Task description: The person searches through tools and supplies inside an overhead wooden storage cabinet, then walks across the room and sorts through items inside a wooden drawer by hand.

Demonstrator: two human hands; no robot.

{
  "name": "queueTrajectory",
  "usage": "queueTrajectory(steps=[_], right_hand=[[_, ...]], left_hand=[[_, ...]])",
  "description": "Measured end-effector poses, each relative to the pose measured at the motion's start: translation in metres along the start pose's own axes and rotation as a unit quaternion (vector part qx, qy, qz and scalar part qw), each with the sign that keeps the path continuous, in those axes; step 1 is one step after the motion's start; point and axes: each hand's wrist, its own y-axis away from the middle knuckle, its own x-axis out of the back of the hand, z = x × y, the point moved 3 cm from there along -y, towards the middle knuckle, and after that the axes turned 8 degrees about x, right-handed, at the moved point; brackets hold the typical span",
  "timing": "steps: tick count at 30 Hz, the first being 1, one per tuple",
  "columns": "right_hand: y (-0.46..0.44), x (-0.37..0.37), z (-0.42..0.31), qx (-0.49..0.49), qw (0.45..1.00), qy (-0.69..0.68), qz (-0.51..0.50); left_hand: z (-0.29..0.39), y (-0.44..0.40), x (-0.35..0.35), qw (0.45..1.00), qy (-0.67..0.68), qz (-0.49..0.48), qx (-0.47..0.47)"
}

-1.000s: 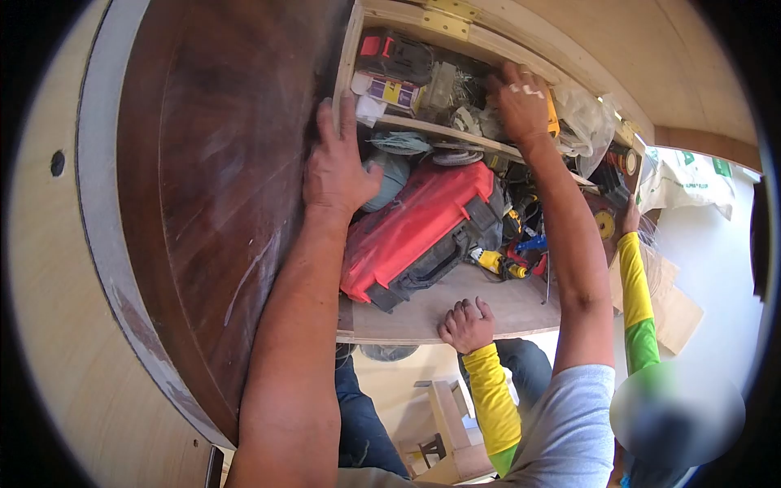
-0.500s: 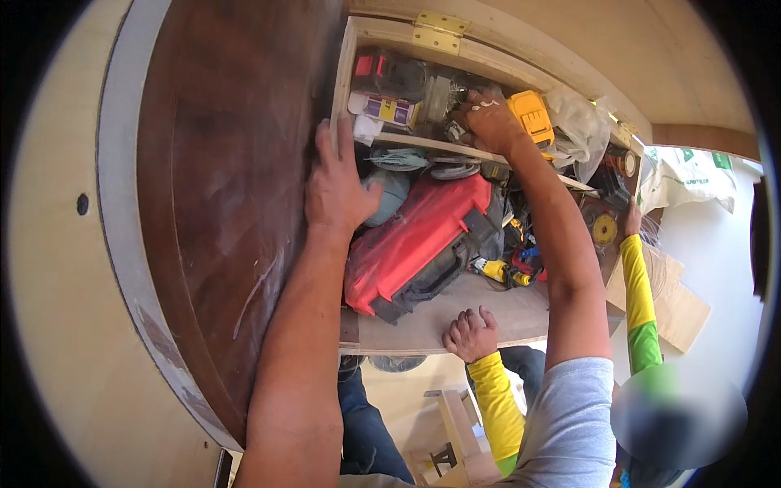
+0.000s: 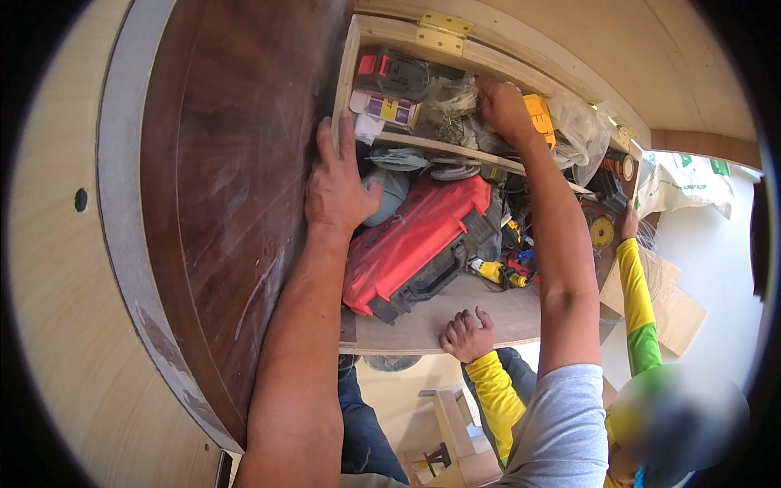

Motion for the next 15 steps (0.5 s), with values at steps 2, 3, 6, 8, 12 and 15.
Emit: queueTrajectory(steps=[2,3,6,8,12,15], right_hand=[[-0.004,0.002,0.005,-0.046,0.999,-0.016,-0.005],[-0.006,0.003,0.008,-0.068,0.997,-0.025,-0.007],[-0.004,-0.001,0.012,-0.062,0.997,-0.043,0.026],[-0.004,0.004,0.009,-0.079,0.989,-0.124,0.014],[-0.004,-0.012,0.033,-0.073,0.959,-0.273,-0.006],[-0.004,-0.014,0.040,-0.064,0.950,-0.305,-0.033]], left_hand=[[-0.001,0.000,-0.002,1.000,0.007,0.009,-0.007],[-0.001,-0.001,-0.002,1.000,0.009,0.014,-0.011],[-0.001,-0.001,0.000,1.000,0.008,0.003,-0.004],[-0.001,-0.001,-0.001,1.000,0.008,0.006,-0.005],[0.000,0.000,-0.001,1.000,0.006,0.010,-0.006],[0.000,0.000,-0.001,1.000,0.003,0.009,-0.004]])
